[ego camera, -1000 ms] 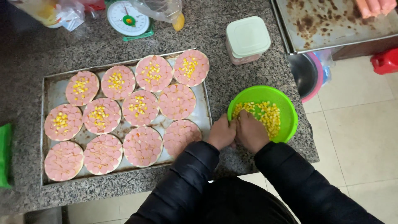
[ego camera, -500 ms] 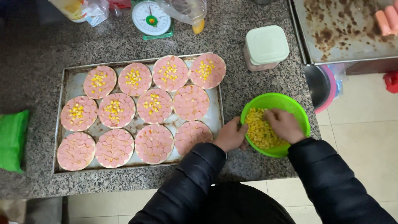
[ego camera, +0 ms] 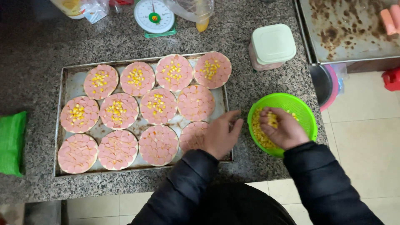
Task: The person sprinkles corn kernels from a green bowl onto round pizza bases topped with ham slices on a baking tray. Later, the person opens a bag of shredded cheese and sprinkles it over the corn-topped pizzas.
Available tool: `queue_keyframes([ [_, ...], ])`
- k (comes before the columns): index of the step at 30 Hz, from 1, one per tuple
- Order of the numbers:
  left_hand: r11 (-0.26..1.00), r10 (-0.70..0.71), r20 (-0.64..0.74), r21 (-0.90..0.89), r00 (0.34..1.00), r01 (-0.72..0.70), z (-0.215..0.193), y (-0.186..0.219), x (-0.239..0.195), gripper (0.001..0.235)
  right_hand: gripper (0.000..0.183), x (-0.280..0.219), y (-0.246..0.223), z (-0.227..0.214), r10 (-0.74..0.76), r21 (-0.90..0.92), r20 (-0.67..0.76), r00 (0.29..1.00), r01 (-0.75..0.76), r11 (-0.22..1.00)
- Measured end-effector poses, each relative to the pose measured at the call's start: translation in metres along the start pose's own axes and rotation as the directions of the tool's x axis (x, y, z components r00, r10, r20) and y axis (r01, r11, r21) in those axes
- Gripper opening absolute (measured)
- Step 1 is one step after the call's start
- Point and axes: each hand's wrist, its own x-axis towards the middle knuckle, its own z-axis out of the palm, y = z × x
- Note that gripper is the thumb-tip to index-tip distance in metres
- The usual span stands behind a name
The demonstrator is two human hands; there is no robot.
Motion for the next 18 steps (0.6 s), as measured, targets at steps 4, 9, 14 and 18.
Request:
queue_keyframes([
  [4,0.819,0.413,-0.141,0.489,0.900,-0.299,-0.025,0.032,-0.008,0.034,0.023,0.018,0.032,0.075,0.010,-0.046,0.125,0.992,-0.004,0.999],
  [9,0.593,0.507,-0.160,0.778,0.847,-0.208,-0.038,-0.051,0.008,0.062,0.065,0.047,0.075,0.141,0.092,-0.228,0.274,0.957,-0.028,0.973],
  [14,0.814,0.152,-0.077,0.575,0.985,-0.080,-0.059,-0.131,0.034,0.053,0.031,0.067,0.076,0.186,0.185,-0.271,0.161,0.970,-0.137,0.953],
  [18,0.891,0.138,-0.104,0.447,0.985,-0.078,-0.071,-0.158,0.052,0.031,0.031,0.099,0.087,0.173,0.158,-0.406,0.148,0.976,-0.086,0.910],
])
